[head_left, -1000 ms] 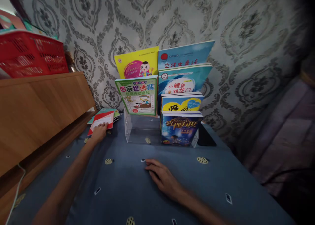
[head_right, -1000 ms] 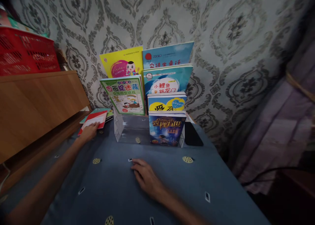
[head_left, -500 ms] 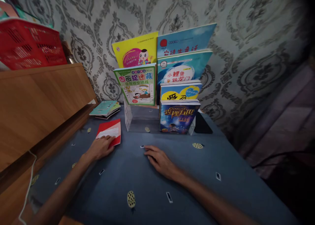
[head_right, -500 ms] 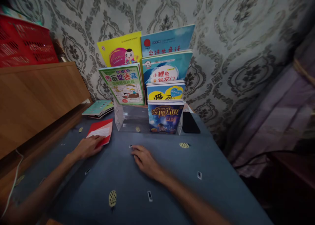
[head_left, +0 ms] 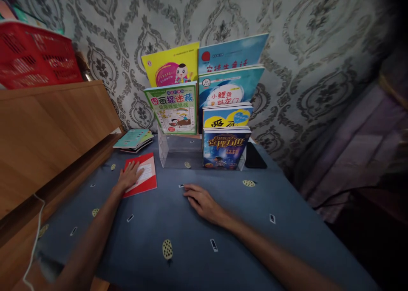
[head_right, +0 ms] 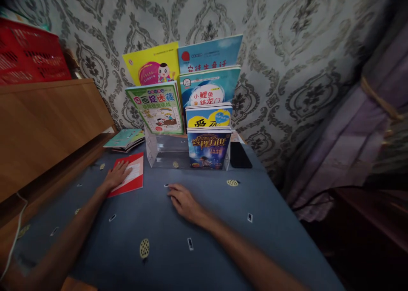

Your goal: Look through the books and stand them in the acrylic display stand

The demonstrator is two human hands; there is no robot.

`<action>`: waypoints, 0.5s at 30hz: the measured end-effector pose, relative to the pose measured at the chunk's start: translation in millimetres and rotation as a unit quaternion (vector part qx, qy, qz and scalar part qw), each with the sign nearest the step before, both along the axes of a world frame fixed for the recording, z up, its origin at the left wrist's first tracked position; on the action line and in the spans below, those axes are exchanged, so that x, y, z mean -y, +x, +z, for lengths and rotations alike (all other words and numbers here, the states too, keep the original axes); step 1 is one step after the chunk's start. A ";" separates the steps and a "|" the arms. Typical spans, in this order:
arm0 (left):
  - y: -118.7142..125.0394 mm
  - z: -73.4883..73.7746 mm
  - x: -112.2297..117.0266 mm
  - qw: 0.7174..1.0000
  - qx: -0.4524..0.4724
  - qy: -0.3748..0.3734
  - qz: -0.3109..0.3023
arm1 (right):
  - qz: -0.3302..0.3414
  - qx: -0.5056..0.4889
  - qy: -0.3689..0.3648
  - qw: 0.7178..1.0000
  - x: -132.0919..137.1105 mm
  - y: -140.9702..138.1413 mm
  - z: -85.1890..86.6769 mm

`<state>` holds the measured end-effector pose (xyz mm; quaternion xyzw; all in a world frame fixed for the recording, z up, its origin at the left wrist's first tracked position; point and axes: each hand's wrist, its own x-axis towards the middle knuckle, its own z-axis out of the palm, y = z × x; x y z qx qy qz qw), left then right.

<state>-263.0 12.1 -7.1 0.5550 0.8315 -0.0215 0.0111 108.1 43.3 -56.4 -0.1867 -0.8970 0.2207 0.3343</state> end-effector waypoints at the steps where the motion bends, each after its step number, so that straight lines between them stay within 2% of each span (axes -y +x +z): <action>1: 0.9 0.4 2.0 1.000 0.001 0.000 -0.002 | 0.002 0.002 -0.001 1.000 -0.6 -0.3 -0.9; 15: 30.9 1.4 38.0 1.000 -0.003 -0.002 -0.022 | 0.010 0.016 -0.002 1.000 3.5 -2.7 7.8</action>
